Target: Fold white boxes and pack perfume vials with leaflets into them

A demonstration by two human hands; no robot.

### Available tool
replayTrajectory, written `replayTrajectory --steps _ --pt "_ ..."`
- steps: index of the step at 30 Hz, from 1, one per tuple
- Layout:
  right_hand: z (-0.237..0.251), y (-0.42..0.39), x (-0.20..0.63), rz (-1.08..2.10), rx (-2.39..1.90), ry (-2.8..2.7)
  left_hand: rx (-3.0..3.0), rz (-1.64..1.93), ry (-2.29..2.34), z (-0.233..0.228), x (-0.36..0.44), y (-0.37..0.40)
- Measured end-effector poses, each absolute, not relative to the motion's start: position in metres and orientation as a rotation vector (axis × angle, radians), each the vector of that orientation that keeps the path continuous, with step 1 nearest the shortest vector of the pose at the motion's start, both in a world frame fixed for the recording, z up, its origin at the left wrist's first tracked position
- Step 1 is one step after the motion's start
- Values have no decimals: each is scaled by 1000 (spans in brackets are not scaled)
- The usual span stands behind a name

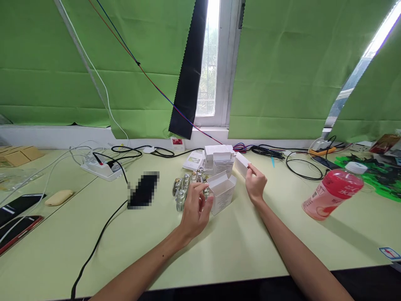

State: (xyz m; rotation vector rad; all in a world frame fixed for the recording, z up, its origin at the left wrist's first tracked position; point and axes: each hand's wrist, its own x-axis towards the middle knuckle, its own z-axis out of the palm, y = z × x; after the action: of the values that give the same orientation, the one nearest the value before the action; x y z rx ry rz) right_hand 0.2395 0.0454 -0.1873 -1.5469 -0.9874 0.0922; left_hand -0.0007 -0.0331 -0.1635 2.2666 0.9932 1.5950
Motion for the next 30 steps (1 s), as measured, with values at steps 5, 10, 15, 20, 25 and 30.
replayTrajectory --steps 5,10,15,20,25,30 --pt "-184 46 250 182 -1452 -693 2281 1605 980 -163 -1 -33" --pt "-188 52 267 294 -1383 -434 2301 1605 970 -162 -2 -33" --pt "-188 56 281 395 -1270 -273 2297 1602 969 -161 -2 -33" --pt "-180 58 291 487 -1125 -203 2301 1605 963 -160 -1 -33" --pt "-170 53 288 717 -930 -252 2303 1620 959 -160 -1 -33" --pt "-154 43 268 970 -749 -300 2303 1631 957 -160 -2 -32"
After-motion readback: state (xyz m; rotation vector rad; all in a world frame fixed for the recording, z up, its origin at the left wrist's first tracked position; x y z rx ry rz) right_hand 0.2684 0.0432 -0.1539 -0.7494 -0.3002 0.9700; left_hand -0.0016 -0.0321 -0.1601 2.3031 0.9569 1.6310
